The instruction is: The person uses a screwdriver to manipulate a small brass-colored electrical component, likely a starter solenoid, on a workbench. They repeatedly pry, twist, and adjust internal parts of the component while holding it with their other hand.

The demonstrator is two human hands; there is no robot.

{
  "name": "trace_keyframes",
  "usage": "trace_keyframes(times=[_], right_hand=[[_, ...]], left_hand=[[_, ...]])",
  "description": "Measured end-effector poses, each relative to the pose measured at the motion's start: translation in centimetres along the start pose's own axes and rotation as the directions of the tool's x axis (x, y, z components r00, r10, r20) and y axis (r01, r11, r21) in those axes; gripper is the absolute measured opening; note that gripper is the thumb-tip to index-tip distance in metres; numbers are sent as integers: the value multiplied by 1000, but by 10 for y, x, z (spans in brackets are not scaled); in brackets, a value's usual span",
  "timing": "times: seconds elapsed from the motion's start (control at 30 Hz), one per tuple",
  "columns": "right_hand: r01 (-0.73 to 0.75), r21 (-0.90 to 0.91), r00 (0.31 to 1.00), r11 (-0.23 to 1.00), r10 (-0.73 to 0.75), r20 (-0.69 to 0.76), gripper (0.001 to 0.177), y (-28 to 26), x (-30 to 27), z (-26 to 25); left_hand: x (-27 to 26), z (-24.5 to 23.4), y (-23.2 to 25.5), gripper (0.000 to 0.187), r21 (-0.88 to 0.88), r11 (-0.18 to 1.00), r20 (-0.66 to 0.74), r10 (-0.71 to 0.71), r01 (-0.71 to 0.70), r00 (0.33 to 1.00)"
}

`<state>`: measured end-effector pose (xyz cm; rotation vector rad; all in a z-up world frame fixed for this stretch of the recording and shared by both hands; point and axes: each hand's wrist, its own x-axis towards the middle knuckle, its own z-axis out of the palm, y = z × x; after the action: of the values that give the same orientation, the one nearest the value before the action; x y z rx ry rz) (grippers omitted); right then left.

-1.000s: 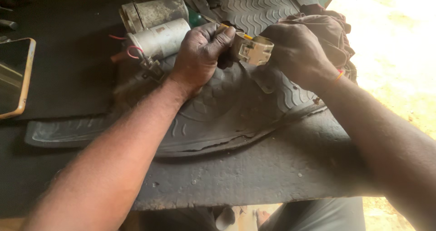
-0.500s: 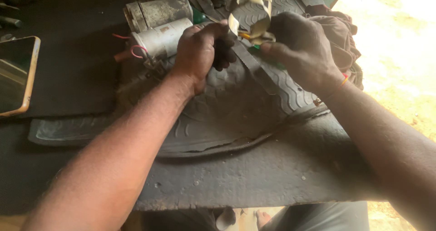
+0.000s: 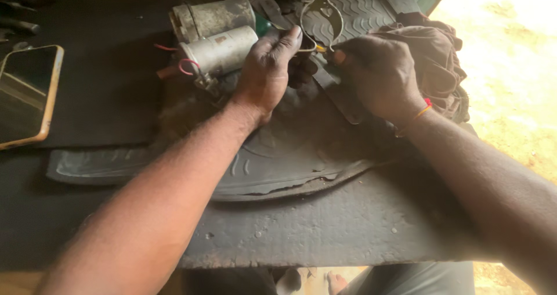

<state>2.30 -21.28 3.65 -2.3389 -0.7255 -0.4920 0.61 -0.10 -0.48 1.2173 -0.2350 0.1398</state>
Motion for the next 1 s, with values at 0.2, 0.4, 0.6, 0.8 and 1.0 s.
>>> trace_keyframes(times=[0.2, 0.4, 0.6, 0.8, 1.0], right_hand=[[31, -77, 999, 997, -28, 35, 26, -3, 4, 0], [23, -28, 998, 999, -21, 59, 25, -2, 6, -5], [55, 4, 997, 998, -55, 57, 21, 2, 5, -5], [82, 27, 994, 996, -84, 65, 19, 4, 5, -6], [110, 37, 990, 993, -112, 84, 20, 3, 5, -8]], left_hand=[[1, 2, -4, 32, -22, 999, -22, 39, -39, 999], [0, -1, -3, 30, -73, 997, 26, -2, 4, 1000], [1, -2, -1, 26, -31, 999, 56, 25, -23, 998], [1, -1, 3, 23, 51, 999, 44, -10, 7, 999], [1, -1, 5, 19, 44, 998, 50, -36, 34, 998]])
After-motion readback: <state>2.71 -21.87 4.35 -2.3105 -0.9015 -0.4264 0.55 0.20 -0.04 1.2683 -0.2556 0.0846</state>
